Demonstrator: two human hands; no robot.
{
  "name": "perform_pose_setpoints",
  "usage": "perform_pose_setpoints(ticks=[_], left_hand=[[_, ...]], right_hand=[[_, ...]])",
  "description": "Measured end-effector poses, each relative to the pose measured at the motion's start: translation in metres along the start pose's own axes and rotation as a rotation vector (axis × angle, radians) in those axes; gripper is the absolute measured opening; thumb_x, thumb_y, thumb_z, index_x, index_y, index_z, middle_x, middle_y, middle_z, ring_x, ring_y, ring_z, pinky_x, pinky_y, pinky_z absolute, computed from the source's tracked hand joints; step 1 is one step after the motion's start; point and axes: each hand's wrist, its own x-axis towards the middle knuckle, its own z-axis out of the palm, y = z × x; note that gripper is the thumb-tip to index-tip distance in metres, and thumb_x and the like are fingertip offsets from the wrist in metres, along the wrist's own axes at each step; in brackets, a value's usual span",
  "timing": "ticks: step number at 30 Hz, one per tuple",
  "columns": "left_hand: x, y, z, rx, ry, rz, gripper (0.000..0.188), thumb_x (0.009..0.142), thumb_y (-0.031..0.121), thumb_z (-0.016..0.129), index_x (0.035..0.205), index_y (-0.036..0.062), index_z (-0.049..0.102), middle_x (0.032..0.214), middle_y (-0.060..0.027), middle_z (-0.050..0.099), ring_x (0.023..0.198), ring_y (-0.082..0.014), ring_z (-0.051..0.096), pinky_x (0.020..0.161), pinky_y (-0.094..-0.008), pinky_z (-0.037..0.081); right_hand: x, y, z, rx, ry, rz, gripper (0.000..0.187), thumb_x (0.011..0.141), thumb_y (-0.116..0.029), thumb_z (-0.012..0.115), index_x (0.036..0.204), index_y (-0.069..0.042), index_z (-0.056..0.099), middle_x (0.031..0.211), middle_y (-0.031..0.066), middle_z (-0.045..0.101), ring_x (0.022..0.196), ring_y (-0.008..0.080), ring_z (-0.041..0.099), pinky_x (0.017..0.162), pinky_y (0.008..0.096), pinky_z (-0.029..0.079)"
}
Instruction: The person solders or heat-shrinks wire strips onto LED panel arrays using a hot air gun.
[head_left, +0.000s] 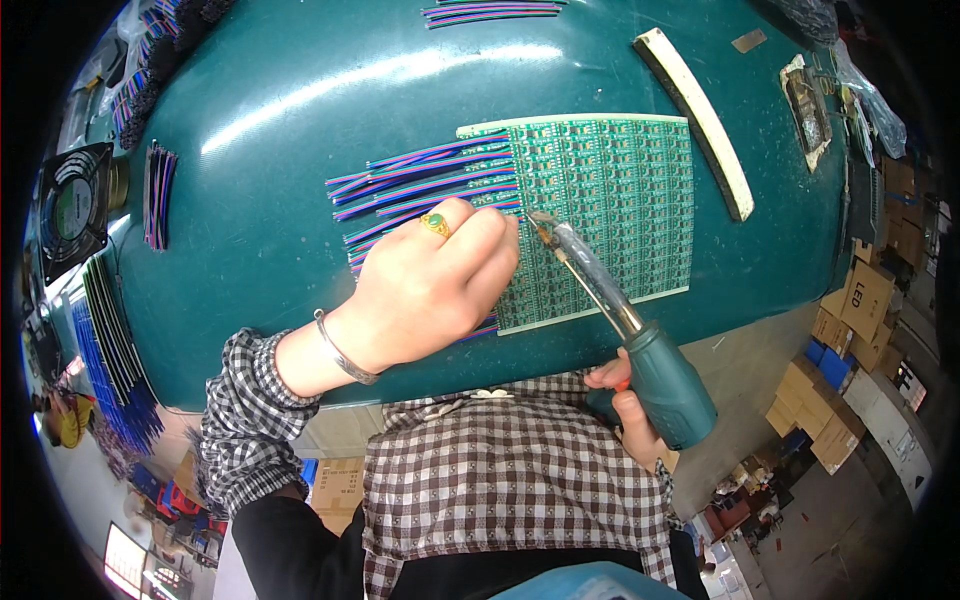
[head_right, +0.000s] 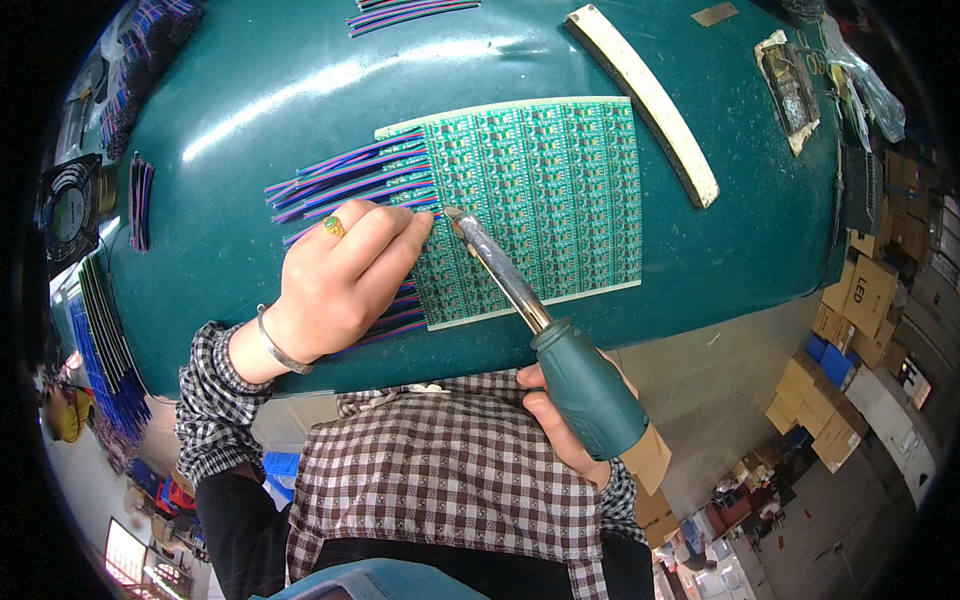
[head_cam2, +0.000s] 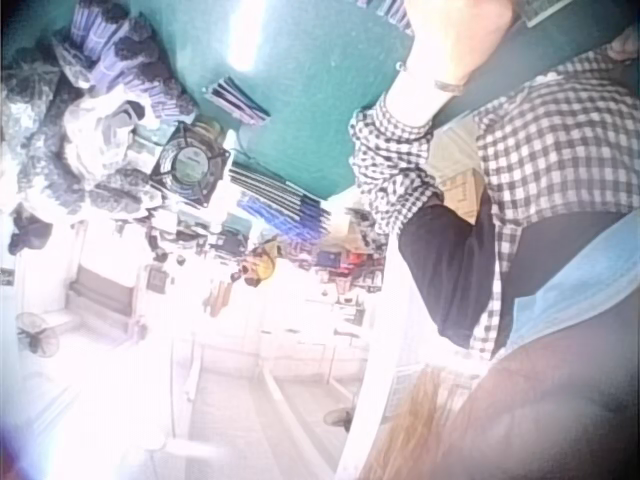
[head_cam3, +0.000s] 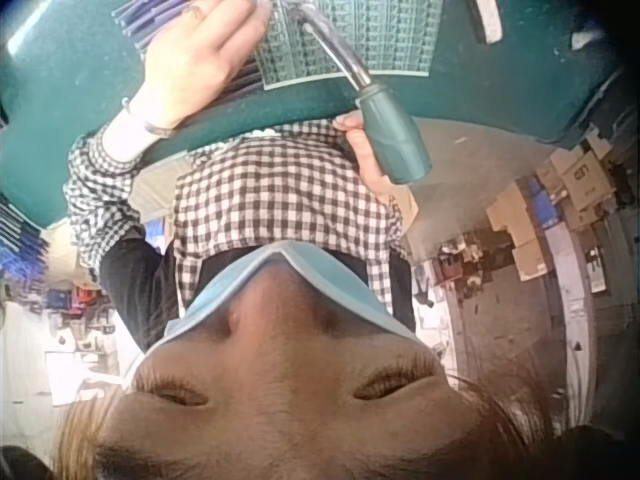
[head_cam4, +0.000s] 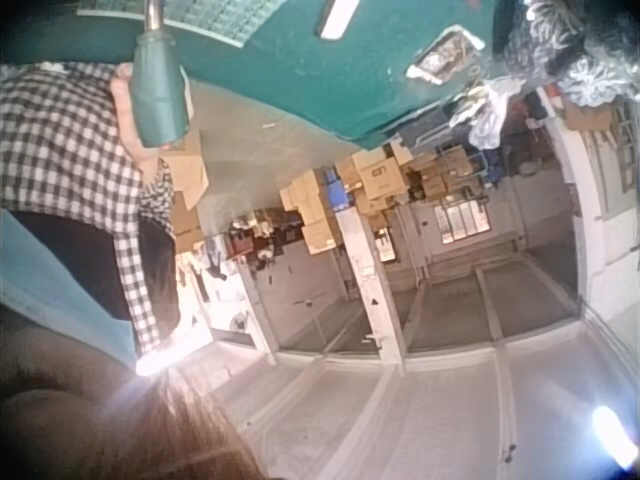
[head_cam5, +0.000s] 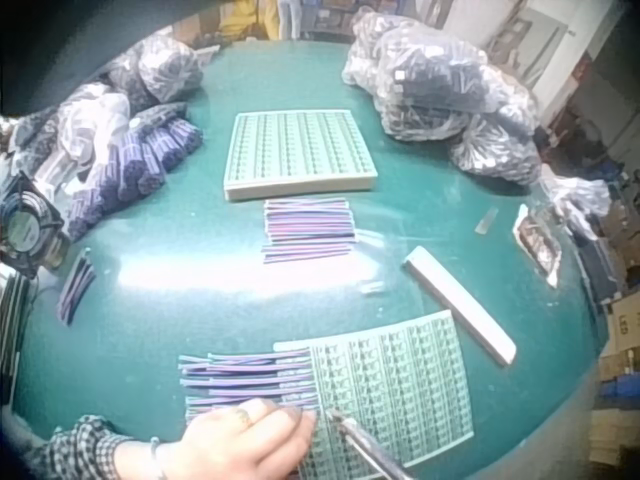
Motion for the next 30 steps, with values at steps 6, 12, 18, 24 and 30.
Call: perform_pose_setpoints(ticks=[6,12,18,24,30], left_hand=[[0.001,0.001,-0.003,-0.012,-0.017,-0.016,0.028,0.068,0.014,0.06,0.093,0.0022,0.063,0.082,-0.0034,0.047,0.069,-0.0146,0.051,0.053,-0.0253,0.045],[0.002,0.004,-0.009,-0.087,-0.141,-0.082,0.035,0.066,0.003,0.065,0.101,-0.0032,0.066,0.091,-0.0073,0.058,0.073,-0.0193,0.058,0.061,-0.0294,0.049],[0.0,0.001,-0.001,-0.021,-0.035,-0.03,0.026,0.068,0.014,0.06,0.091,0.0035,0.063,0.082,-0.0037,0.046,0.07,-0.0153,0.05,0.054,-0.0256,0.045],[0.004,0.005,-0.013,-0.09,-0.153,-0.09,0.033,0.068,0.004,0.065,0.1,-0.0028,0.066,0.09,-0.0068,0.057,0.073,-0.0188,0.058,0.061,-0.0293,0.049],[0.004,0.005,-0.012,-0.081,-0.153,-0.08,0.034,0.067,0.004,0.065,0.1,-0.0028,0.066,0.089,-0.0065,0.057,0.073,-0.0184,0.057,0.061,-0.0293,0.049]], right_hand=[[0.0,0.004,-0.003,-0.017,-0.023,-0.013,0.033,0.081,0.0,0.075,0.11,0.006,0.06,0.092,0.0125,0.068,0.085,0.0211,0.069,0.079,0.035,0.058],[-0.001,0.005,-0.003,-0.076,-0.027,-0.011,0.033,0.08,0.002,0.075,0.11,0.005,0.061,0.091,0.012,0.068,0.085,0.0211,0.069,0.078,0.0344,0.058],[-0.003,0.005,-0.011,-0.176,-0.197,0.01,0.048,0.097,-0.017,0.058,0.134,0.008,0.04,0.098,0.0102,0.056,0.095,0.0219,0.06,0.09,0.0435,0.053],[-0.004,0.0,-0.013,-0.22,-0.184,0.016,0.048,0.096,-0.019,0.059,0.132,0.008,0.041,0.096,0.0102,0.056,0.094,0.0224,0.06,0.089,0.0444,0.054],[-0.001,-0.005,-0.002,-0.116,-0.092,0.027,0.042,0.091,-0.014,0.066,0.124,0.006,0.049,0.1,0.0128,0.063,0.094,0.0227,0.065,0.086,0.0406,0.056]])
